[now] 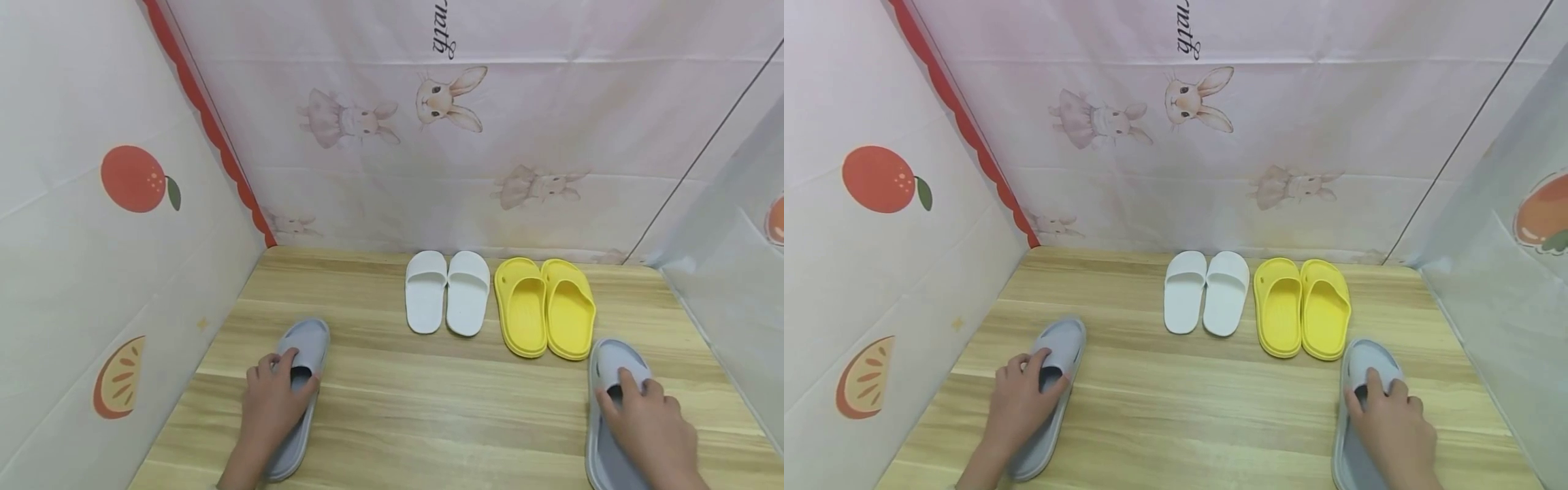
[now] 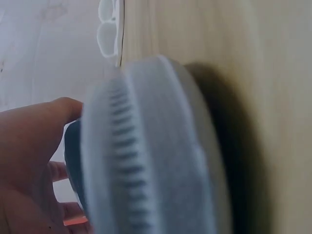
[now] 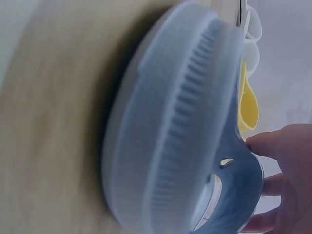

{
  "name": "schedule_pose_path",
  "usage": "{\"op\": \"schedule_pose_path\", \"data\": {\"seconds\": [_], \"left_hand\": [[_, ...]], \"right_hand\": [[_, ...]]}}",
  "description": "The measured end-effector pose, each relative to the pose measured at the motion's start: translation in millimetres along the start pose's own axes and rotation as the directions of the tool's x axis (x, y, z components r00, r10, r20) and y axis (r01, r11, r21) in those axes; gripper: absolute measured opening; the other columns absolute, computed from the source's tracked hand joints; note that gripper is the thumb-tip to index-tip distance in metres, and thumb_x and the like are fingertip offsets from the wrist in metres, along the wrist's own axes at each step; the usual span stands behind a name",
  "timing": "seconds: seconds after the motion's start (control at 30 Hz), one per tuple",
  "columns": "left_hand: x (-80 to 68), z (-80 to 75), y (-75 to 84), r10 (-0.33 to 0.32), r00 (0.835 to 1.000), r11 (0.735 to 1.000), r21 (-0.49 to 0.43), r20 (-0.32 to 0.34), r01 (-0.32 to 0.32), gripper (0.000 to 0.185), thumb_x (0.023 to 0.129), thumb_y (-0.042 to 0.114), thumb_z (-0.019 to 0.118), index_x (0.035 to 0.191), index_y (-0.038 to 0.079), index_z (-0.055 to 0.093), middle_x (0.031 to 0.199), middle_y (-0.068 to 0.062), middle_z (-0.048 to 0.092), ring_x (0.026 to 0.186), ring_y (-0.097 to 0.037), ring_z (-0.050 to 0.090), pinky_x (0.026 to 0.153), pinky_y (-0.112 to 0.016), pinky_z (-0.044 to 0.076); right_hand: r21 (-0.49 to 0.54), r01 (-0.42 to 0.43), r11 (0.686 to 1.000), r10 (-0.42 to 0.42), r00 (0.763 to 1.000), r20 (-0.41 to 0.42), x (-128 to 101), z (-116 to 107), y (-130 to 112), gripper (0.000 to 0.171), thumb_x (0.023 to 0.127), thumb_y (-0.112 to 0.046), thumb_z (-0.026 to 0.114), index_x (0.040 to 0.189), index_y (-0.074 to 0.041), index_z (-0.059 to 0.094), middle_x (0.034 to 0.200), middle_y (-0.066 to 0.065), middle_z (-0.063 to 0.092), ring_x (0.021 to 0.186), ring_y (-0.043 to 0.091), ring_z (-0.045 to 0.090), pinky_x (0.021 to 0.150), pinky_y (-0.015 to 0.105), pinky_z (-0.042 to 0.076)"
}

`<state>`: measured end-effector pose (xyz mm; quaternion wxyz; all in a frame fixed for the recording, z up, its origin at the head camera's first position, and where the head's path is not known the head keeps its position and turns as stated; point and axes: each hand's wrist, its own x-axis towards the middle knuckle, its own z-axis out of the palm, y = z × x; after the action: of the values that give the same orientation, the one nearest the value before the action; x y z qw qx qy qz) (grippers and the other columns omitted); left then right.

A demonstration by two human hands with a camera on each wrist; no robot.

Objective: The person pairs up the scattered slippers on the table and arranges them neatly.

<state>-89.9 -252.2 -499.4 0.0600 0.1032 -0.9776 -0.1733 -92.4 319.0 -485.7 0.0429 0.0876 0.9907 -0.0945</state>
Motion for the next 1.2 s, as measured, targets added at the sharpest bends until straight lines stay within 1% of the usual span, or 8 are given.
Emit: {"op": "schedule_pose_path", "data": {"seconds": [0.13,0.27,0.4,0.5,0.77,0.97,1.1,1.2], "left_hand": [[-9.9,6.2,6.0,-0.026,0.999,1.0,-0.01,-0.022,0.026,0.075,0.089,0.064,0.062,0.145,0.016,0.05,0.135,-0.022,0.046,0.109,-0.042,0.044,0.069,-0.052,0.044],[-18.3,12.5,12.1,-0.04,0.998,0.999,0.001,-0.047,0.041,0.075,0.088,0.066,0.062,0.143,0.016,0.052,0.132,-0.021,0.048,0.105,-0.04,0.046,0.067,-0.047,0.043],[-25.9,14.8,19.8,-0.049,0.998,0.999,-0.005,-0.046,0.048,0.076,0.088,0.066,0.063,0.144,0.015,0.051,0.131,-0.021,0.047,0.105,-0.04,0.046,0.065,-0.047,0.043],[-31.6,15.8,26.0,-0.053,0.998,0.999,-0.01,-0.039,0.053,0.076,0.087,0.064,0.065,0.144,0.015,0.051,0.131,-0.021,0.047,0.106,-0.04,0.045,0.064,-0.047,0.043],[-42.5,21.3,39.3,-0.073,0.997,0.997,-0.002,-0.033,0.073,0.076,0.086,0.063,0.067,0.143,0.015,0.051,0.13,-0.021,0.048,0.107,-0.038,0.044,0.071,-0.05,0.041],[-49.8,24.1,46.2,-0.086,0.996,0.996,-0.007,0.001,0.086,0.078,0.085,0.065,0.067,0.143,0.016,0.05,0.129,-0.02,0.047,0.107,-0.038,0.043,0.072,-0.049,0.041],[-55.7,27.5,54.1,-0.082,0.996,0.997,0.006,0.033,0.082,0.079,0.084,0.068,0.066,0.143,0.017,0.051,0.128,-0.018,0.047,0.107,-0.036,0.043,0.068,-0.045,0.041],[-60.9,31.1,60.5,-0.073,0.997,0.997,0.011,0.038,0.072,0.079,0.083,0.068,0.066,0.142,0.018,0.052,0.127,-0.016,0.047,0.107,-0.034,0.043,0.066,-0.042,0.04]], "right_hand": [[-0.031,-0.034,0.999,0.035,0.999,0.011,-3,1,-9,0.085,0.096,-0.064,0.05,0.142,0.008,0.043,0.123,0.048,0.042,0.098,0.065,0.051,0.058,0.069,0.049],[-0.066,-0.073,0.995,0.077,0.996,0.048,-5,3,-16,0.087,0.095,-0.066,0.052,0.143,0.006,0.044,0.122,0.048,0.042,0.098,0.063,0.052,0.059,0.068,0.05],[-0.088,-0.107,0.99,0.113,0.991,0.068,-12,7,-26,0.088,0.094,-0.069,0.05,0.143,0.004,0.045,0.122,0.046,0.044,0.102,0.063,0.051,0.062,0.069,0.051],[-0.076,-0.115,0.99,0.121,0.989,0.084,-19,9,-32,0.089,0.094,-0.071,0.048,0.143,0.003,0.045,0.122,0.045,0.045,0.103,0.062,0.051,0.064,0.07,0.051],[-0.038,-0.115,0.993,0.119,0.982,0.148,-39,10,-46,0.093,0.093,-0.077,0.04,0.145,-0.001,0.044,0.124,0.041,0.046,0.101,0.057,0.053,0.063,0.067,0.051],[-0.038,-0.089,0.995,0.094,0.983,0.161,-48,16,-57,0.095,0.091,-0.08,0.039,0.145,-0.002,0.045,0.125,0.04,0.047,0.101,0.055,0.055,0.06,0.063,0.052],[-0.038,-0.07,0.997,0.076,0.983,0.167,-56,16,-68,0.091,0.092,-0.077,0.042,0.145,-0.002,0.046,0.125,0.04,0.048,0.1,0.054,0.055,0.06,0.062,0.052],[-0.038,-0.061,0.997,0.067,0.983,0.173,-61,16,-79,0.086,0.094,-0.071,0.046,0.145,-0.002,0.047,0.125,0.039,0.048,0.097,0.053,0.056,0.061,0.062,0.052]]}}
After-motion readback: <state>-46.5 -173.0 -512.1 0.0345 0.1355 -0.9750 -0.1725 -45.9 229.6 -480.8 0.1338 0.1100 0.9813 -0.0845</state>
